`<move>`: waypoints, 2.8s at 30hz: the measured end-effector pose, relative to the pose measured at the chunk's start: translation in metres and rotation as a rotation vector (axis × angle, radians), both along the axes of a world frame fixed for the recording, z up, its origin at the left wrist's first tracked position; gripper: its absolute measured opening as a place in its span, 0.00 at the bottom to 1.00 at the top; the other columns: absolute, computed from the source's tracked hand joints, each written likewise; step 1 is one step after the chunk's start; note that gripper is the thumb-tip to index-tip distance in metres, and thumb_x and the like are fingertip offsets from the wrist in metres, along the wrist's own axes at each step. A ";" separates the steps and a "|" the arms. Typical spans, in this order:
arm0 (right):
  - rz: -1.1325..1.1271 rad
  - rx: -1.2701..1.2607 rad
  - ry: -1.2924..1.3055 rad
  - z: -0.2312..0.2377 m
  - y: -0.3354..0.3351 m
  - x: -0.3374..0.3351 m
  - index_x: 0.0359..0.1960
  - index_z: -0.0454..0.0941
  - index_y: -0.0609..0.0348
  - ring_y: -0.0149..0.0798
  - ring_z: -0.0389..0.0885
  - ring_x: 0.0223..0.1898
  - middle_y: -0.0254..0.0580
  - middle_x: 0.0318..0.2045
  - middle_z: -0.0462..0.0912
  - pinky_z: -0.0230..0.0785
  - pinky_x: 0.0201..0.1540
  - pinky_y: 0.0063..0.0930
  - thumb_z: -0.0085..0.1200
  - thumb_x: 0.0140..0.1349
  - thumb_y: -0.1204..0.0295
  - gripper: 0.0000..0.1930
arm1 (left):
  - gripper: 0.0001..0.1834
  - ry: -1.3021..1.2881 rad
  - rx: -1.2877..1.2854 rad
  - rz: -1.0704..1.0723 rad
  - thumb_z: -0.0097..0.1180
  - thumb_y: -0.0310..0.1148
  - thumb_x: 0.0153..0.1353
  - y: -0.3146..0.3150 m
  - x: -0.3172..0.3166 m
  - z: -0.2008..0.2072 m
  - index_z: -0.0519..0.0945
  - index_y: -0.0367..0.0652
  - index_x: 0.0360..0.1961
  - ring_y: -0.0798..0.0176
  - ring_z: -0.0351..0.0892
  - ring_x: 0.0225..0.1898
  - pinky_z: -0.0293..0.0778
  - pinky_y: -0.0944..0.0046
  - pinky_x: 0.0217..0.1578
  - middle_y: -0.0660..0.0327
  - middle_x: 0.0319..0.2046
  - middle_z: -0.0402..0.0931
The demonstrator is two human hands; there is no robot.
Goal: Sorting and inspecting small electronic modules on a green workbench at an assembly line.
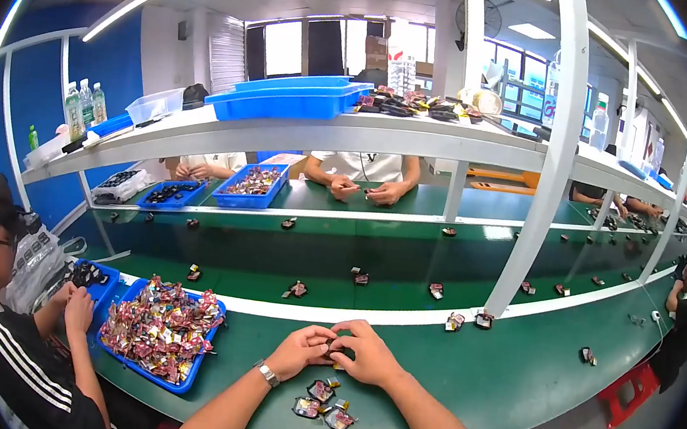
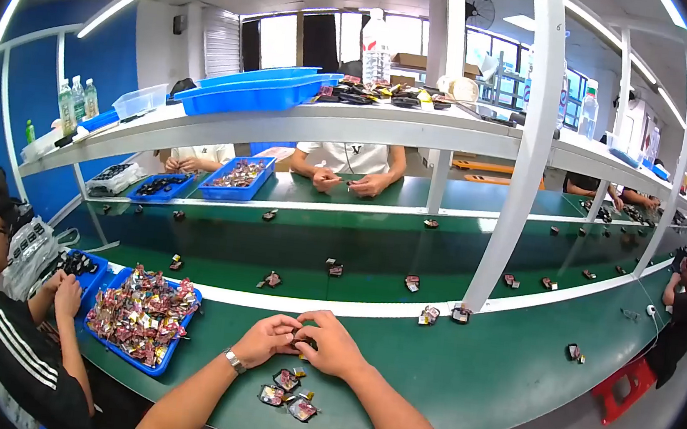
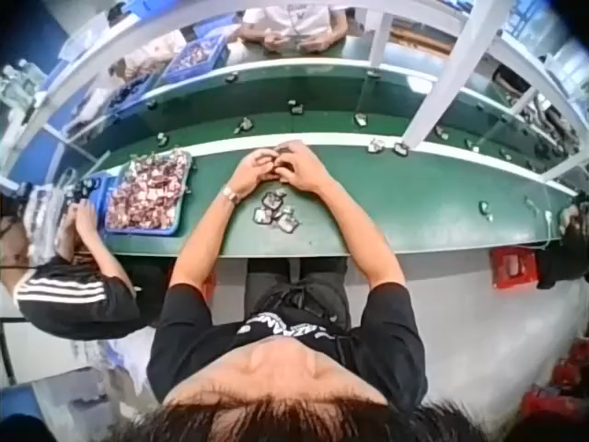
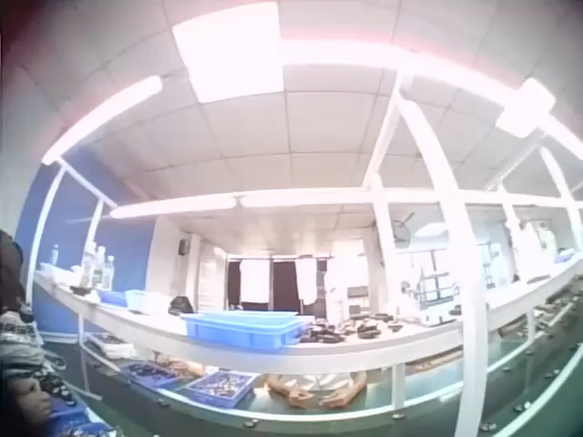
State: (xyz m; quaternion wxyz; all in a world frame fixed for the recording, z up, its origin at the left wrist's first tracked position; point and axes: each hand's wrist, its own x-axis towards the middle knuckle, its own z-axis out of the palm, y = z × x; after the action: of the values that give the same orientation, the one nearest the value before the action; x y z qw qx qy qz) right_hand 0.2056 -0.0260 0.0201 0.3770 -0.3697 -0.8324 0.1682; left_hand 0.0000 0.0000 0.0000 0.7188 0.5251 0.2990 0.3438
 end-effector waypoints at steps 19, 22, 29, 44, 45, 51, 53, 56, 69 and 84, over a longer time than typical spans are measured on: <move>-0.120 0.105 0.104 -0.012 -0.006 -0.018 0.34 0.84 0.54 0.42 0.73 0.51 0.36 0.47 0.78 0.71 0.50 0.34 0.64 0.53 0.72 0.07 | 0.14 -0.128 -0.044 0.029 0.47 0.25 0.68 0.000 -0.009 -0.008 0.70 0.39 0.54 0.63 0.77 0.51 0.78 0.60 0.51 0.57 0.49 0.75; -0.138 0.082 0.124 -0.013 -0.005 -0.019 0.35 0.84 0.54 0.42 0.73 0.51 0.36 0.47 0.78 0.71 0.50 0.34 0.64 0.53 0.73 0.07 | 0.14 -0.128 -0.040 0.032 0.47 0.26 0.68 0.002 -0.007 -0.009 0.70 0.39 0.54 0.63 0.77 0.50 0.77 0.60 0.52 0.58 0.49 0.74; -0.170 0.061 0.216 -0.021 -0.001 -0.024 0.35 0.85 0.53 0.43 0.73 0.51 0.36 0.48 0.78 0.70 0.53 0.35 0.63 0.53 0.73 0.07 | 0.14 -0.140 -0.033 0.030 0.47 0.27 0.68 0.004 -0.008 -0.008 0.71 0.39 0.54 0.62 0.76 0.51 0.76 0.60 0.52 0.58 0.49 0.74; -0.142 0.141 0.234 -0.012 -0.005 -0.036 0.36 0.84 0.54 0.45 0.73 0.54 0.38 0.49 0.78 0.68 0.56 0.38 0.63 0.50 0.76 0.10 | 0.12 -0.174 0.011 0.146 0.50 0.25 0.67 0.003 -0.009 -0.011 0.69 0.38 0.51 0.60 0.76 0.53 0.76 0.57 0.54 0.52 0.55 0.73; -0.147 0.143 0.234 -0.011 -0.005 -0.034 0.36 0.84 0.54 0.45 0.73 0.54 0.38 0.49 0.78 0.68 0.56 0.38 0.63 0.50 0.76 0.10 | 0.12 -0.173 0.012 0.141 0.50 0.25 0.67 0.002 -0.007 -0.012 0.69 0.38 0.51 0.60 0.76 0.53 0.76 0.57 0.54 0.52 0.55 0.73; -0.203 0.186 0.239 -0.012 -0.003 -0.029 0.33 0.84 0.54 0.45 0.73 0.53 0.38 0.48 0.79 0.68 0.56 0.37 0.64 0.48 0.76 0.09 | 0.13 -0.230 0.037 0.110 0.49 0.24 0.67 0.003 -0.003 -0.015 0.69 0.38 0.52 0.57 0.76 0.54 0.75 0.54 0.55 0.50 0.56 0.72; -0.210 0.172 0.258 -0.014 -0.003 -0.030 0.34 0.84 0.53 0.45 0.73 0.53 0.38 0.47 0.79 0.68 0.56 0.36 0.64 0.48 0.76 0.09 | 0.13 -0.224 0.030 0.114 0.49 0.24 0.67 0.002 -0.003 -0.015 0.69 0.38 0.52 0.57 0.76 0.54 0.75 0.54 0.55 0.50 0.56 0.72; -0.219 0.148 0.284 -0.019 -0.002 -0.031 0.34 0.84 0.53 0.44 0.73 0.53 0.37 0.48 0.79 0.68 0.56 0.36 0.64 0.48 0.76 0.09 | 0.13 -0.213 0.021 0.117 0.50 0.24 0.67 0.001 -0.002 -0.014 0.69 0.38 0.52 0.57 0.76 0.54 0.75 0.53 0.55 0.50 0.56 0.72; -0.131 0.029 0.314 -0.021 0.005 -0.027 0.36 0.84 0.53 0.47 0.68 0.60 0.38 0.54 0.77 0.62 0.62 0.41 0.63 0.52 0.73 0.09 | 0.13 -0.232 0.001 0.166 0.49 0.23 0.67 0.000 0.003 -0.013 0.68 0.38 0.52 0.59 0.77 0.52 0.75 0.55 0.54 0.53 0.49 0.76; -0.314 0.282 0.179 -0.012 0.000 -0.033 0.32 0.81 0.56 0.41 0.78 0.39 0.37 0.36 0.79 0.74 0.38 0.32 0.64 0.50 0.77 0.07 | 0.14 -0.217 -0.023 0.167 0.48 0.26 0.68 -0.004 0.004 -0.007 0.67 0.39 0.54 0.62 0.77 0.50 0.77 0.58 0.53 0.55 0.48 0.76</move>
State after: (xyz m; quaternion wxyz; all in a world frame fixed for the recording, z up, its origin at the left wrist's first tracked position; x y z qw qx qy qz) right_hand 0.1729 -0.0259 0.0081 0.5190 -0.4218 -0.7431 0.0215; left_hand 0.0043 -0.0037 -0.0072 0.7217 0.4498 0.2662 0.4539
